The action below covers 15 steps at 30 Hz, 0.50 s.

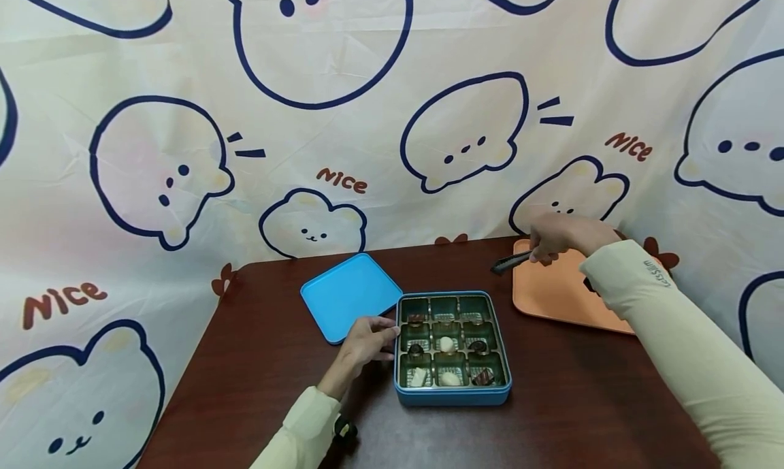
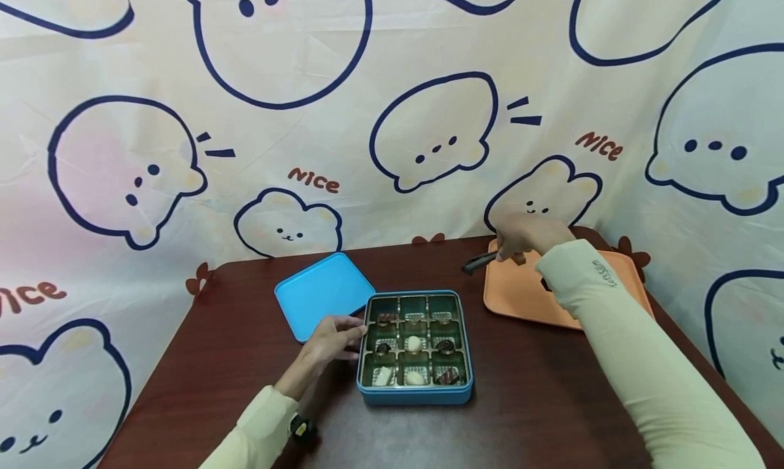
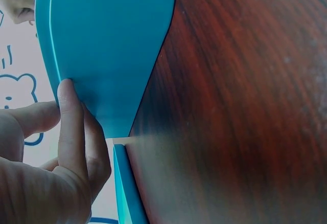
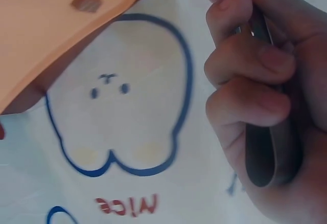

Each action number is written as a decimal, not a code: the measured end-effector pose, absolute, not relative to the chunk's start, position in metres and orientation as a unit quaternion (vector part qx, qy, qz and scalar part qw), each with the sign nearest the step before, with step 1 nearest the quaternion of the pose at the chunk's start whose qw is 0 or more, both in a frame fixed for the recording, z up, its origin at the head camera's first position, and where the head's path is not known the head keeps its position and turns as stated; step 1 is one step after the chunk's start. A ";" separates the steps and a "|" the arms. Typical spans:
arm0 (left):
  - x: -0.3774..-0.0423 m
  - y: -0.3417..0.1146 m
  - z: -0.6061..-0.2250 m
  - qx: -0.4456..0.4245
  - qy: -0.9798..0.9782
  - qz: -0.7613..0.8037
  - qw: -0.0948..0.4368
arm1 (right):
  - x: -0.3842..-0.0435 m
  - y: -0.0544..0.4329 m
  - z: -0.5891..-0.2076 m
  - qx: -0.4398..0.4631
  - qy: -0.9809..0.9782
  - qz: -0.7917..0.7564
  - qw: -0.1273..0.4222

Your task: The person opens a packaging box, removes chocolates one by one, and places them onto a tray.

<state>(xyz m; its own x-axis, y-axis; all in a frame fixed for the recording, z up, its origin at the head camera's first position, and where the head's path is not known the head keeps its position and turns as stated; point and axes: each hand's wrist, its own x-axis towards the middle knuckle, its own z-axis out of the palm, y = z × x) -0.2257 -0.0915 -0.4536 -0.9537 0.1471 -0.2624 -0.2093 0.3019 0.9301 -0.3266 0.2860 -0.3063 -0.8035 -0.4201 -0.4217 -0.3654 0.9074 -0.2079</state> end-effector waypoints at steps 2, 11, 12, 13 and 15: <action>-0.225 -0.091 -0.453 -0.022 0.792 0.591 0.152 | -0.329 0.296 -0.310 -0.195 0.951 -0.059 0.233; -0.226 -0.092 -0.451 -0.026 0.791 0.592 0.151 | -0.337 0.335 -0.320 -0.118 0.964 -0.051 0.231; -0.226 -0.092 -0.452 -0.025 0.792 0.591 0.151 | -0.338 0.340 -0.322 -0.112 0.964 -0.053 0.233; -0.226 -0.092 -0.452 -0.026 0.792 0.591 0.150 | -0.339 0.344 -0.323 -0.109 0.964 -0.053 0.236; -0.226 -0.092 -0.452 -0.026 0.793 0.589 0.150 | -0.340 0.353 -0.327 -0.103 0.963 -0.052 0.242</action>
